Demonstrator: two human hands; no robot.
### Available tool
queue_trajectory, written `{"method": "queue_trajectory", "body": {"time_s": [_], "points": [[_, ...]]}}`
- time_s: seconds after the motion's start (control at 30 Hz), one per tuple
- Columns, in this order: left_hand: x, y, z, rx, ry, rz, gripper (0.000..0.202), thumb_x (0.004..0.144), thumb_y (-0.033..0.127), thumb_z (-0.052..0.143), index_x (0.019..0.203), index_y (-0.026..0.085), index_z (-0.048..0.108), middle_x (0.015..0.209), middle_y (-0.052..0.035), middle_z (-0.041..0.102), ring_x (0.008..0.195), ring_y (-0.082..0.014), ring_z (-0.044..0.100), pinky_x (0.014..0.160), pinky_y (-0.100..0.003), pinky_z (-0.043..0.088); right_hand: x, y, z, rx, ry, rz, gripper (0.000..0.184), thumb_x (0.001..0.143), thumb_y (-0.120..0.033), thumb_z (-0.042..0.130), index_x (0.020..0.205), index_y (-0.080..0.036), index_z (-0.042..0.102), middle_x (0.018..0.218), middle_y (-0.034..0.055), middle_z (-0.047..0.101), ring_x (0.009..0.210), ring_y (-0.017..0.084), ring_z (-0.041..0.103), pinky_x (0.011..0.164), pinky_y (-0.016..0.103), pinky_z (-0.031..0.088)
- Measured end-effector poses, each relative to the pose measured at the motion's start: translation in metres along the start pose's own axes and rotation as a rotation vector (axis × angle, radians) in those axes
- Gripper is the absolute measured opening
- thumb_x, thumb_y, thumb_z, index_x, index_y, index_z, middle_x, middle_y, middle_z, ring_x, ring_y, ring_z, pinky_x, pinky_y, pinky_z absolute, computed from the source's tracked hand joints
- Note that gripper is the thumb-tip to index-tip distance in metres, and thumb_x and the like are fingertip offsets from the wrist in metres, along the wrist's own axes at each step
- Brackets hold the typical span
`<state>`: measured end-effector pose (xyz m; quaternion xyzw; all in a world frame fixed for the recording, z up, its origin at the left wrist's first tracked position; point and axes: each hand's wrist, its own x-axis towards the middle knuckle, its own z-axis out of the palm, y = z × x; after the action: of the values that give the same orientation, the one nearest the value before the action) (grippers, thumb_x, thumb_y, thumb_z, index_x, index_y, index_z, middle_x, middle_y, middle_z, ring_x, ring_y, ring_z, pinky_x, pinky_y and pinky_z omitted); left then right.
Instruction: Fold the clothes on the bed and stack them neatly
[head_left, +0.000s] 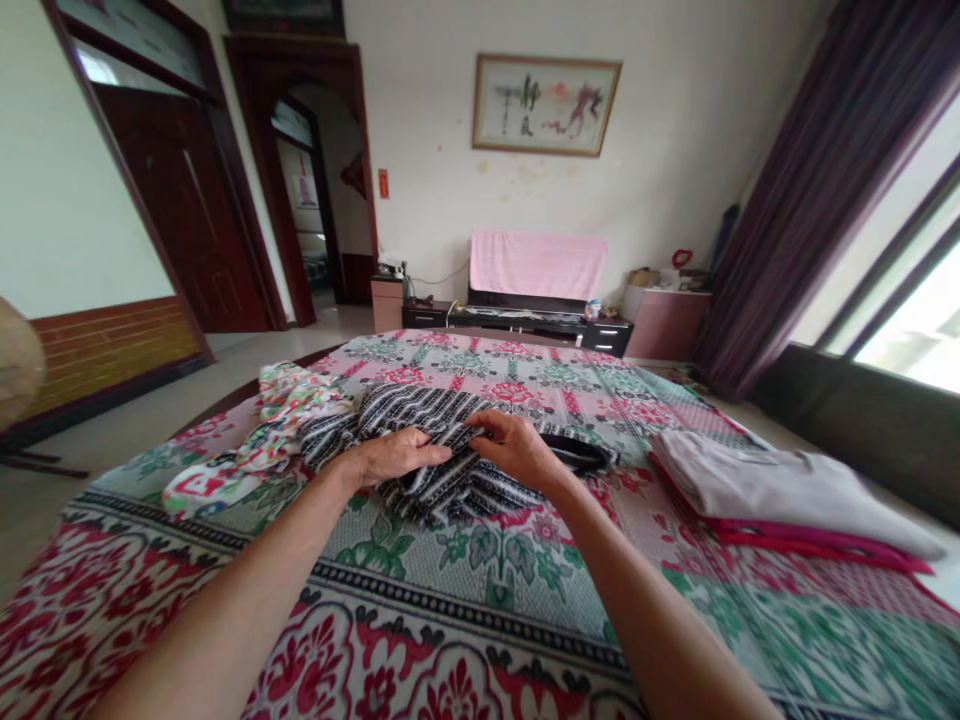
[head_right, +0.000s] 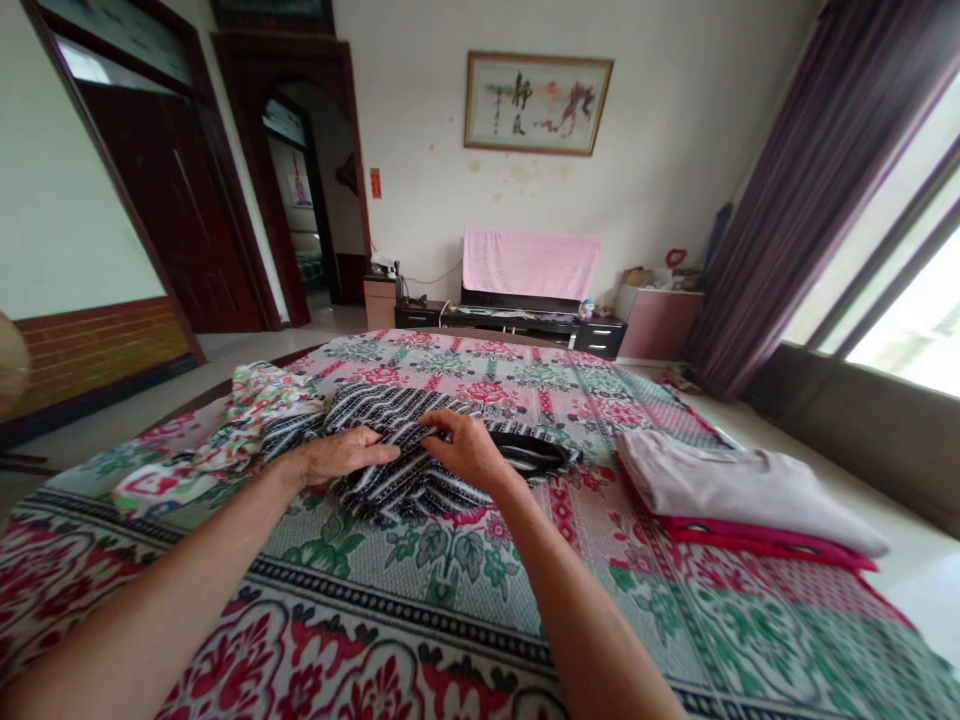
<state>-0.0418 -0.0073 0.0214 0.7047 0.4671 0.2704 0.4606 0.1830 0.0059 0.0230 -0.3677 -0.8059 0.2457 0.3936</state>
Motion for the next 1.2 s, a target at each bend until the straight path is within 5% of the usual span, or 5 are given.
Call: {"method": "queue_trajectory", "body": {"time_s": [0.27,0.63,0.73,0.93,1.2], "points": [[0.002,0.001,-0.032,-0.016,0.254,0.012,0.051,0.072,0.054,0.058,0.104,0.016,0.066,0.097,-0.0093,0.071,0.085,-0.0202,0.065,0.058,-0.024,0.042,0.005,0.021,-0.055,0.170,0.360,0.165,0.029,0.066,-0.027,0.053,0.091,-0.015,0.064,0.067,-0.0017,0.061,0.058,0.010,0.051,0.054,0.022,0.039],[0.005,-0.034,-0.062,0.661,0.608,-0.017,0.032,0.073,0.037,0.049,0.086,0.022,0.074,0.085,-0.0019,0.074,0.079,-0.0192,0.064,0.070,-0.025,0.042,-0.010,0.054,-0.120,0.214,0.937,0.407,0.035,0.064,-0.033,0.052,0.089,-0.014,0.067,0.062,-0.0015,0.059,0.055,0.012,0.052,0.050,0.022,0.041],[0.002,-0.041,-0.070,0.752,0.540,-0.073,0.031,0.073,0.035,0.048,0.081,0.022,0.075,0.079,-0.0024,0.072,0.073,-0.0184,0.062,0.065,-0.025,0.039,-0.016,0.072,-0.127,-0.048,0.825,0.512,0.035,0.063,-0.033,0.052,0.087,-0.014,0.069,0.062,0.0007,0.061,0.057,0.014,0.053,0.050,0.023,0.040],[-0.016,-0.041,-0.091,0.909,0.531,-0.252,0.024,0.068,0.033,0.050,0.068,0.022,0.072,0.059,-0.0006,0.062,0.059,-0.0160,0.053,0.055,-0.025,0.031,-0.021,0.084,-0.120,-0.565,0.207,0.582,0.030,0.066,-0.027,0.052,0.087,-0.019,0.072,0.070,0.0033,0.067,0.069,0.018,0.060,0.062,0.026,0.043],[-0.034,-0.044,-0.108,0.827,0.336,-0.539,0.015,0.055,0.030,0.058,0.060,0.020,0.067,0.049,0.0009,0.054,0.055,-0.0168,0.052,0.052,-0.025,0.035,-0.014,0.058,-0.095,-0.705,0.156,0.260,0.055,0.065,-0.015,0.052,0.119,-0.018,0.059,0.132,0.0125,0.052,0.117,0.028,0.051,0.094,0.040,0.041]]}}
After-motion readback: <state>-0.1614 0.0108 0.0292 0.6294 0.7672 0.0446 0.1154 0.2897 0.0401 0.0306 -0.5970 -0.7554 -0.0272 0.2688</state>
